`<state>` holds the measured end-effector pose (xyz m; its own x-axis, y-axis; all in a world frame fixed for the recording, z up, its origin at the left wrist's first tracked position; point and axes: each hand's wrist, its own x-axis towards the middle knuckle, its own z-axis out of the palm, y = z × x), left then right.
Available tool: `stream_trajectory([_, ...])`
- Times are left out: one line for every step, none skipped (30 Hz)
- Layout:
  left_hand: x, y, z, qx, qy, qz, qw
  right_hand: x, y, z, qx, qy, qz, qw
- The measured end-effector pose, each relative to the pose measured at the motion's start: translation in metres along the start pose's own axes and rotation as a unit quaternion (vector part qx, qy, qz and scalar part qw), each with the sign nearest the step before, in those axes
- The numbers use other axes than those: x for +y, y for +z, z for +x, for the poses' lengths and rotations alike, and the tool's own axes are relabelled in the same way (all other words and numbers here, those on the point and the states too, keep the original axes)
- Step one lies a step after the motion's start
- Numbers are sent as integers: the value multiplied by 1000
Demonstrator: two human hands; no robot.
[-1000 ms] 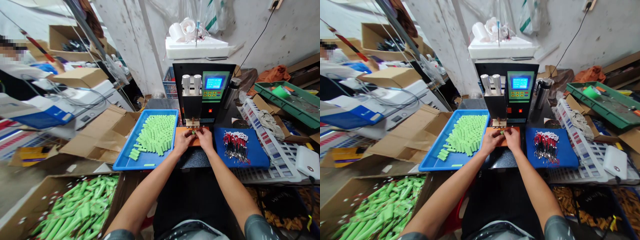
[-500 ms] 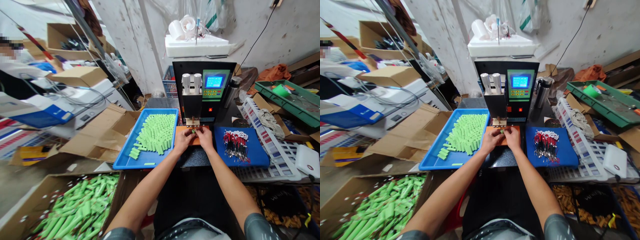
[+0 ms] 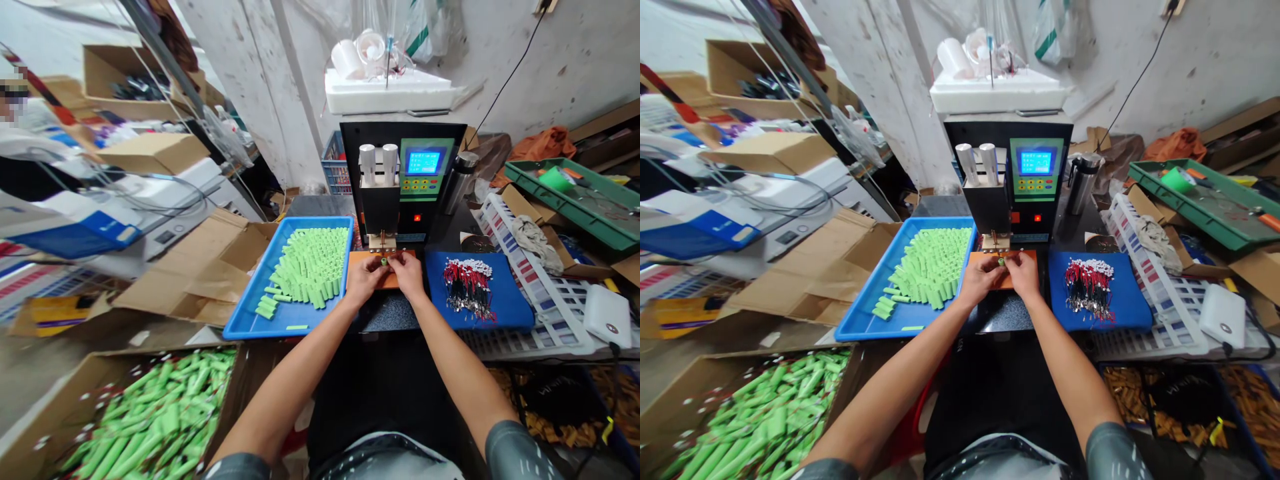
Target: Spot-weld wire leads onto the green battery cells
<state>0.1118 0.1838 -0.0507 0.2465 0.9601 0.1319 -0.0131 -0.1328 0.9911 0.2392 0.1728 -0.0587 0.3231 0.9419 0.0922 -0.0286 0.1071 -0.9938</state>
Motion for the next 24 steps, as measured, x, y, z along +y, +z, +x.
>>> stream_trajectory([1, 0, 0, -3, 2, -1, 1000, -2, -1, -1, 3, 8, 23, 1000])
stream_trajectory([2, 0, -1, -4, 4, 1, 1000, -4, -2, -3, 8, 19, 47, 999])
stream_trajectory([3, 0, -1, -2, 6, 6, 1000, -6, -5, -5, 14, 28, 69, 997])
stream_trajectory([3, 0, -1, 2, 6, 14, 1000, -9, -9, -6, 20, 36, 84, 996])
stream_trajectory([3, 0, -1, 6, 5, 23, 1000, -12, -15, -8, 27, 40, 92, 995])
stream_trajectory([2, -1, -1, 11, 2, 31, 999, -15, -22, -10, 32, 42, 92, 994])
stream_trajectory([1, -1, -1, 13, -1, 37, 999, -18, -30, -12, 36, 43, 89, 994])
stream_trajectory([0, -1, -1, 14, -3, 41, 999, -21, -38, -13, 39, 45, 84, 995])
stream_trajectory([-1, -1, -1, 16, -4, 41, 999, -24, -48, -13, 41, 48, 79, 995])
stream_trajectory([-2, -1, -1, 18, -6, 40, 999, -26, -57, -13, 43, 52, 72, 995])
stream_trajectory([-3, -1, -2, 19, -8, 38, 999, -29, -67, -12, 44, 56, 62, 995])
stream_trajectory([-3, -1, -2, 20, -9, 36, 999, -31, -77, -11, 46, 62, 45, 996])
stream_trajectory([-3, 0, -2, 20, -10, 35, 999, -33, -87, -9, 48, 72, 19, 996])
stream_trajectory([-3, 0, -2, 18, -11, 34, 999, -35, -96, -6, 47, 86, -22, 995])
stream_trajectory([-2, 0, -2, 17, -10, 35, 999, -38, -105, -3, 39, 104, -77, 991])
stream_trajectory([-1, 1, -2, 16, -7, 34, 999, -40, -113, 0, 23, 121, -147, 981])
stream_trajectory([0, 1, -2, 17, -4, 32, 999, -42, -119, 4, 4, 133, -228, 965])
stream_trajectory([0, 1, -2, 19, -2, 27, 999, -44, -124, 7, -18, 137, -313, 940])
stream_trajectory([1, 1, -2, 21, 0, 23, 1000, -45, -127, 9, -36, 139, -392, 909])
stream_trajectory([2, 1, -2, 21, 0, 19, 1000, -46, -128, 11, -50, 136, -460, 876])
stream_trajectory([3, 1, -2, 19, -2, 17, 1000, -46, -128, 13, -60, 134, -513, 846])
stream_trajectory([3, 0, -1, 15, -5, 16, 1000, -45, -126, 14, -66, 134, -552, 820])
stream_trajectory([3, -1, -1, 9, -7, 18, 1000, -45, -124, 14, -69, 133, -579, 801])
stream_trajectory([3, -1, 0, 3, -7, 20, 1000, -43, -121, 13, -70, 132, -598, 788])
